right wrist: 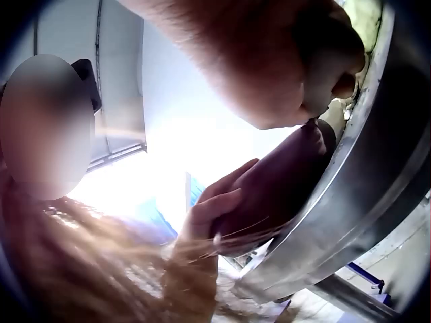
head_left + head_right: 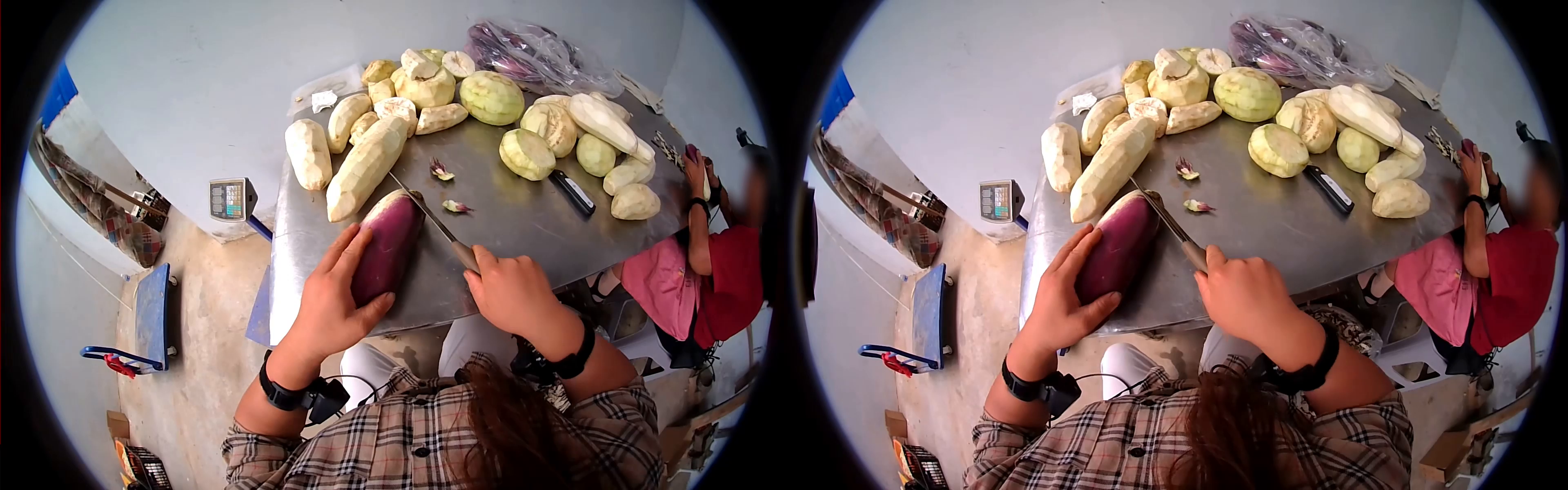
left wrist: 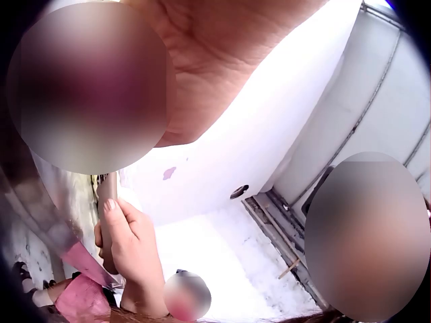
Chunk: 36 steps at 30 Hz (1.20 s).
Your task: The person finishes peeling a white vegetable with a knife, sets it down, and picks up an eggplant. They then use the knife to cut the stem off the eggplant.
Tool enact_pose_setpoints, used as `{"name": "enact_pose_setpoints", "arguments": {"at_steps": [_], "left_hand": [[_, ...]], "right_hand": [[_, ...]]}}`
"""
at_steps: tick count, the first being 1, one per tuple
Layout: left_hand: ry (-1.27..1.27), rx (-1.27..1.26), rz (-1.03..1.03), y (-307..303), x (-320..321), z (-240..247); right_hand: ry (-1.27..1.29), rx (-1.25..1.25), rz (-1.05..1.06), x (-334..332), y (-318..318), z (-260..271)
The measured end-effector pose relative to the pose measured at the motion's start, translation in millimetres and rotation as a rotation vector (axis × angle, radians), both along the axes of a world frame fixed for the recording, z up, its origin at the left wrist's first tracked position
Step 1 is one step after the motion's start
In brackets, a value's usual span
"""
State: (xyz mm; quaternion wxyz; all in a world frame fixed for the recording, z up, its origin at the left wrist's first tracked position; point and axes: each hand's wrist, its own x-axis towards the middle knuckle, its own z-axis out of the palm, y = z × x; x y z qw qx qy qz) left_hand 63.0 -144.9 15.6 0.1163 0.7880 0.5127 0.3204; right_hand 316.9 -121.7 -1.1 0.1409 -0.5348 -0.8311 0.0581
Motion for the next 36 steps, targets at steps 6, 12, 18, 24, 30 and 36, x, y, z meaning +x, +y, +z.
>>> {"name": "enact_pose_setpoints", "arguments": {"at_steps": [6,12,18,24,30,36], "left_hand": [[-0.014,0.014,0.022,0.1,-0.4,-2.6],[-0.009,-0.003,0.03,-0.2,3.3,-3.4],[0.009,-0.012,-0.011,2.2,-1.0,2.6],[0.027,0.009,-0.018,-0.2,3.1,0.7],[0.054,0.05,0.001,-1.2,9.8,0.2],[0.064,0.07,0.007,-0.3,11.3,-1.9]], "right_hand": [[0.044,0.162,0.041,-12.5,28.6,-11.9],[0.08,0.06,-0.012,-14.5,21.9,-9.0],[0.02,0.053,0.005,8.3,-4.5,-8.6],[0.012,0.14,0.023,17.6,-15.7,-11.8],[0.028,0.167,0.003,-5.4,13.6,-8.4],[0.086,0.075,-0.032,-18.2,27.3,-11.6]]}}
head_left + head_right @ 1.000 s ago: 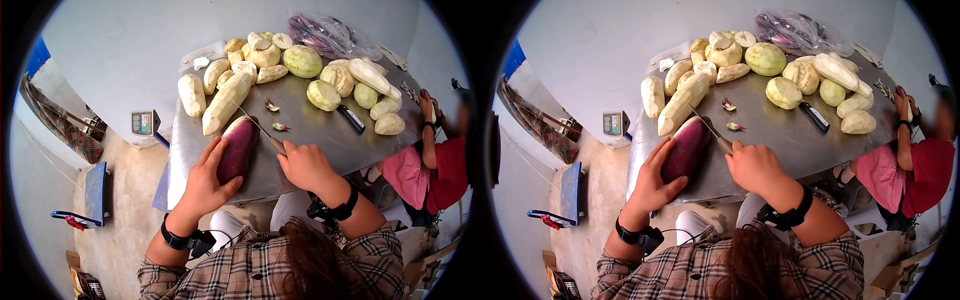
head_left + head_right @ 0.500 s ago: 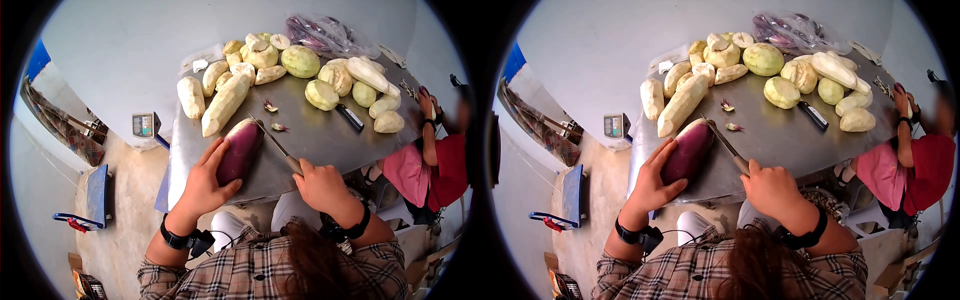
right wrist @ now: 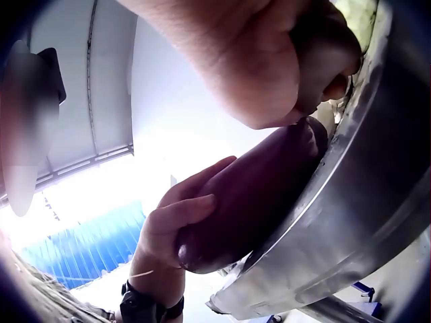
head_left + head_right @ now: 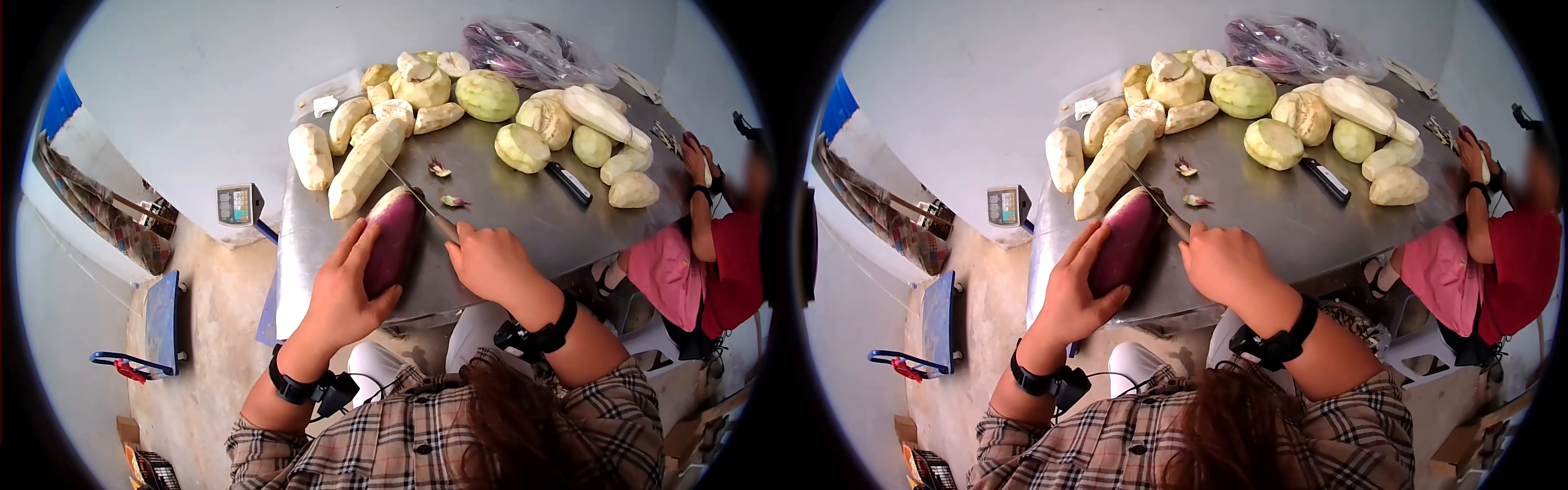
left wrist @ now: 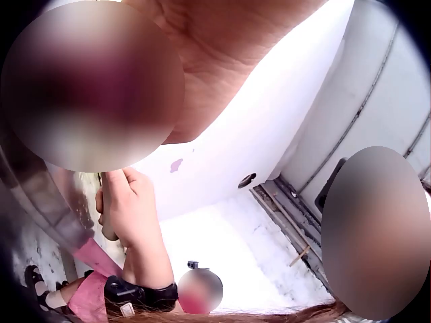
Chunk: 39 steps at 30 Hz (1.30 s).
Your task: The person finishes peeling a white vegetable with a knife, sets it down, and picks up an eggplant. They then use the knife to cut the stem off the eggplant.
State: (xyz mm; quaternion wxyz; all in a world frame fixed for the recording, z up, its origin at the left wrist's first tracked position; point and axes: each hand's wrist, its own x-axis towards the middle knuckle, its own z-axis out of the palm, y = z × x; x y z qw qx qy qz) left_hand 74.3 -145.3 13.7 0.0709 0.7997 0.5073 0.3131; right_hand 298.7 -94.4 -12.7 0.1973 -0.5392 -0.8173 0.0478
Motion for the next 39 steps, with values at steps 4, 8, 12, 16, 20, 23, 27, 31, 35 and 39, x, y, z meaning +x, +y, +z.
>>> {"name": "enact_pose_setpoints", "arguments": {"at_steps": [4,8,12,16,20,23,27,31,35,39], "left_hand": [[-0.006,-0.014,0.017,-0.9,1.2,-1.1],[0.013,-0.032,0.006,-1.7,0.1,2.9],[-0.006,-0.063,-0.005,1.0,-4.8,3.7],[0.013,-0.04,-0.036,-2.0,-0.1,3.7],[0.016,-0.026,-0.014,-2.3,2.1,-0.9],[0.036,-0.014,0.002,-2.5,5.8,-0.9],[0.021,-0.021,-0.006,-1.8,4.6,-1.4],[0.026,0.001,-0.008,-0.3,6.2,-3.3],[0.031,0.018,0.003,-0.3,6.7,-5.9],[-0.025,-0.065,0.003,0.5,3.1,1.2]], "right_hand": [[0.004,0.024,-0.011,-3.2,5.2,-1.2],[0.031,0.031,0.006,6.8,-1.7,-3.8],[-0.059,0.031,0.011,24.8,-26.3,-2.2],[-0.09,-0.009,-0.008,34.8,-38.9,2.1],[-0.069,0.0,-0.007,22.8,-24.6,5.1],[-0.003,0.01,0.0,10.2,-5.5,1.0],[0.043,-0.051,-0.018,0.3,7.7,2.1],[0.02,-0.098,-0.064,-5.1,10.1,8.9],[-0.006,-0.063,-0.045,-2.3,8.8,8.8],[-0.063,-0.057,-0.009,12.2,-3.6,9.2]]}}
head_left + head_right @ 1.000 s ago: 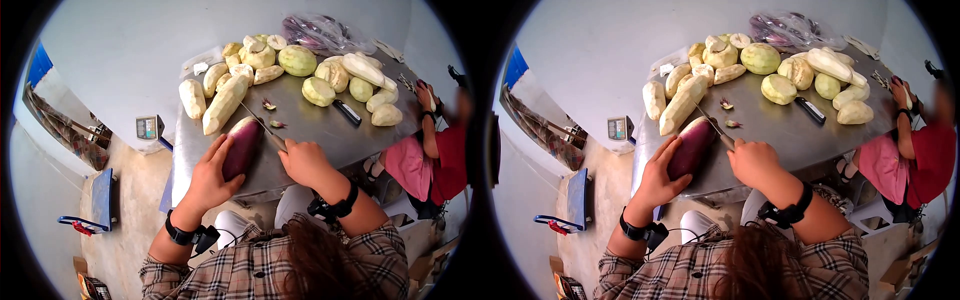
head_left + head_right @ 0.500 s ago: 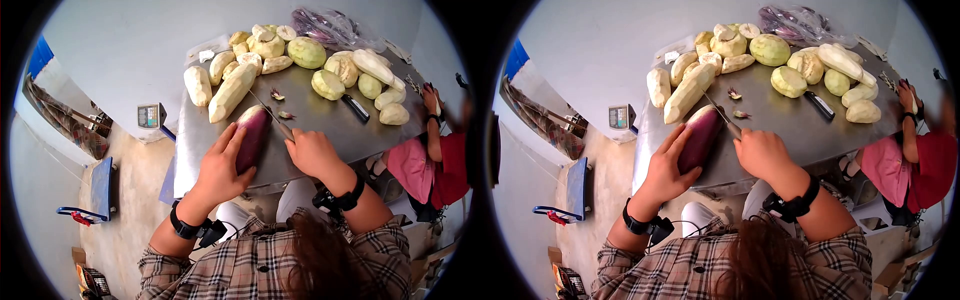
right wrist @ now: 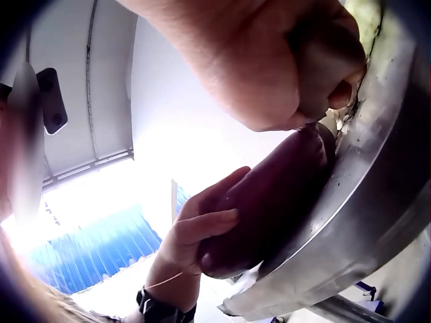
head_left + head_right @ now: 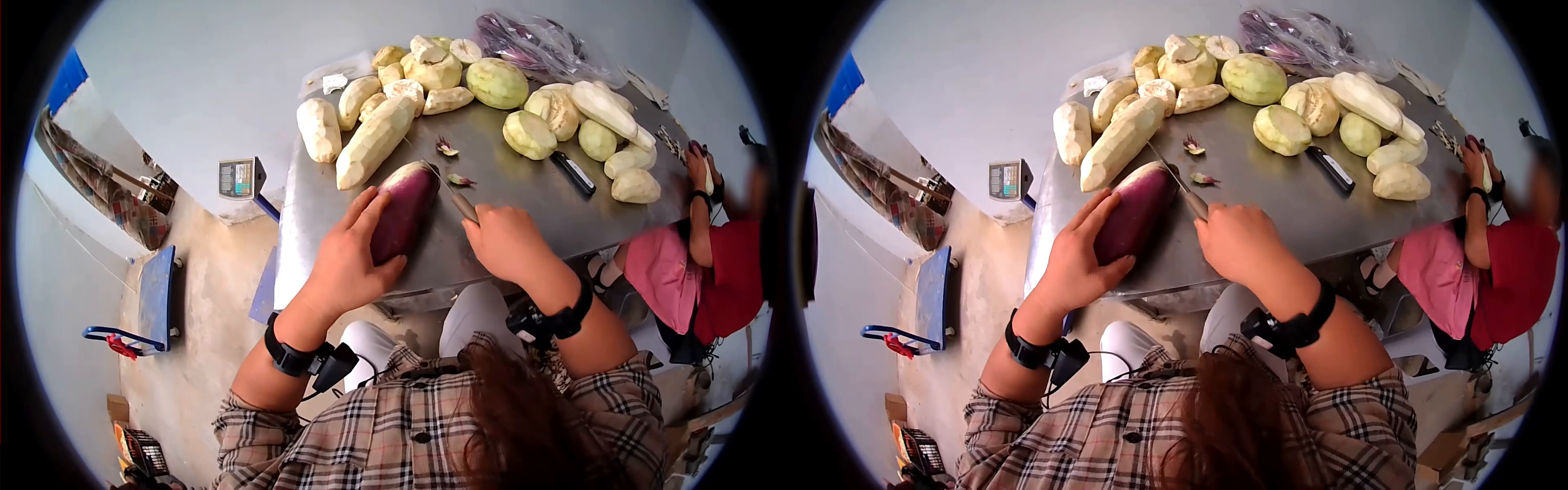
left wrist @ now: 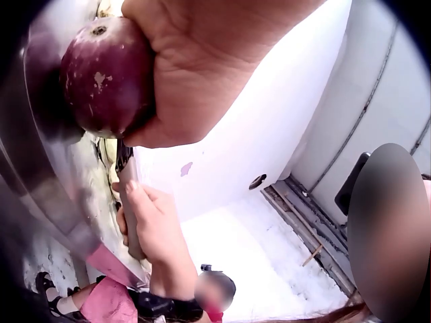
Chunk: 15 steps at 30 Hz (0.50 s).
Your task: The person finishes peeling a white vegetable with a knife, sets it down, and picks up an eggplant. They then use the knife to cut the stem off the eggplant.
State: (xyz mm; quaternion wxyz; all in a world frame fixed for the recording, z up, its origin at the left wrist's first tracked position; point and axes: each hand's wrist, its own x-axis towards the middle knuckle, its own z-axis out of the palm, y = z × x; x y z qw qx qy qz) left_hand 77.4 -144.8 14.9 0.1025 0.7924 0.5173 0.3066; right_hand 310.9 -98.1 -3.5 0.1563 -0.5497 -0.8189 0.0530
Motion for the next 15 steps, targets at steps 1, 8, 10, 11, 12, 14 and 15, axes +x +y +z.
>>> {"name": "enact_pose_setpoints", "arguments": {"at_steps": [1,8,10,11,12,14,15], "left_hand": [[-0.001,0.0,-0.003,1.2,-1.9,0.3],[0.043,0.068,-0.041,1.1,-3.2,-4.1],[0.038,0.067,-0.017,0.4,-2.0,-4.3],[0.037,0.065,-0.003,0.2,-0.9,-5.3],[0.038,0.08,-0.004,0.0,0.0,-6.5],[0.046,0.109,-0.011,0.5,1.2,-9.4],[0.05,0.107,-0.004,0.1,1.7,-10.4]], "right_hand": [[0.016,-0.001,0.005,6.4,-7.0,-3.3],[-0.009,-0.057,-0.02,24.8,-35.4,-0.9],[0.013,-0.046,-0.017,19.7,-30.4,0.3],[0.027,-0.051,-0.025,15.6,-25.2,-2.1],[0.041,-0.061,-0.03,11.5,-20.7,-4.6],[0.068,-0.053,-0.024,3.1,-7.6,-8.4],[0.081,-0.046,-0.022,-1.2,-0.5,-7.5]]}}
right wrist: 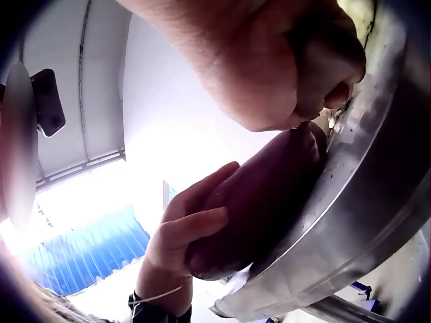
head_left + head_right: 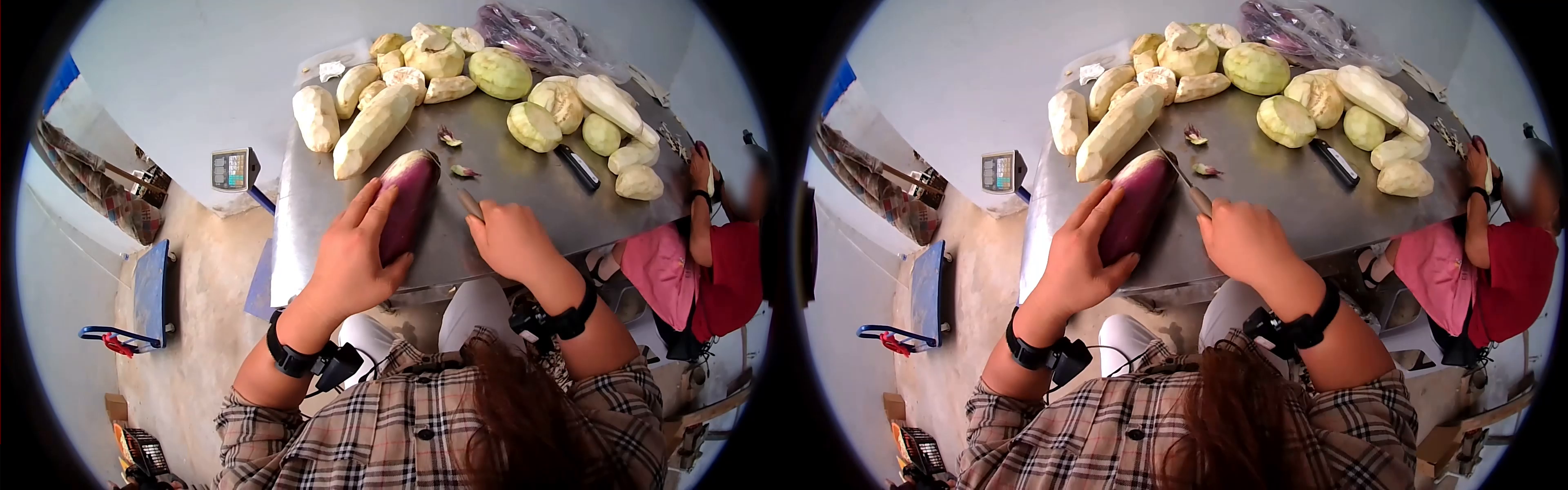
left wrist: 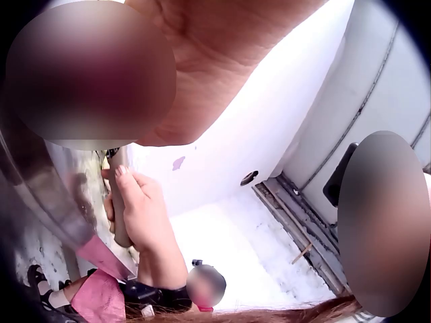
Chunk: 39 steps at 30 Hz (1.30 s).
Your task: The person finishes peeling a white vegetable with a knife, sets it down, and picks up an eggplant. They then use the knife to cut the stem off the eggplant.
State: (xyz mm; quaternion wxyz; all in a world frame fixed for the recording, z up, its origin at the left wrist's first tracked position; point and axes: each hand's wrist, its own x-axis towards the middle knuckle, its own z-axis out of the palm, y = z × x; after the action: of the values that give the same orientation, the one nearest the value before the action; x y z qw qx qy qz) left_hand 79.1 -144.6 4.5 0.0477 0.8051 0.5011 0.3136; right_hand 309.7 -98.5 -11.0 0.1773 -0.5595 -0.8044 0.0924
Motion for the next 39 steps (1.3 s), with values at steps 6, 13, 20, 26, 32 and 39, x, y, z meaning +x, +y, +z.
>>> {"name": "enact_pose_setpoints", "arguments": {"at_steps": [6,13,20,26,32,39], "left_hand": [[0.007,-0.001,-0.002,-0.4,2.2,2.3],[-0.013,-0.015,-0.002,1.0,-0.1,1.3],[-0.067,-0.1,0.027,-0.8,-2.7,8.5],[-0.03,-0.069,-0.014,1.8,-3.4,5.7],[0.002,-0.046,0.015,-0.1,-0.1,4.5],[-0.007,-0.028,-0.001,0.7,-0.1,3.8]], "right_hand": [[0.022,-0.039,-0.021,-18.4,24.5,8.2],[0.026,-0.043,-0.062,-18.3,26.7,8.6],[-0.027,0.038,-0.006,1.0,4.6,-0.6],[-0.025,-0.04,-0.007,30.5,-33.4,-2.3],[-0.056,0.023,-0.003,16.3,-13.3,-4.1],[0.03,0.013,-0.014,-6.1,17.3,-3.6]]}}
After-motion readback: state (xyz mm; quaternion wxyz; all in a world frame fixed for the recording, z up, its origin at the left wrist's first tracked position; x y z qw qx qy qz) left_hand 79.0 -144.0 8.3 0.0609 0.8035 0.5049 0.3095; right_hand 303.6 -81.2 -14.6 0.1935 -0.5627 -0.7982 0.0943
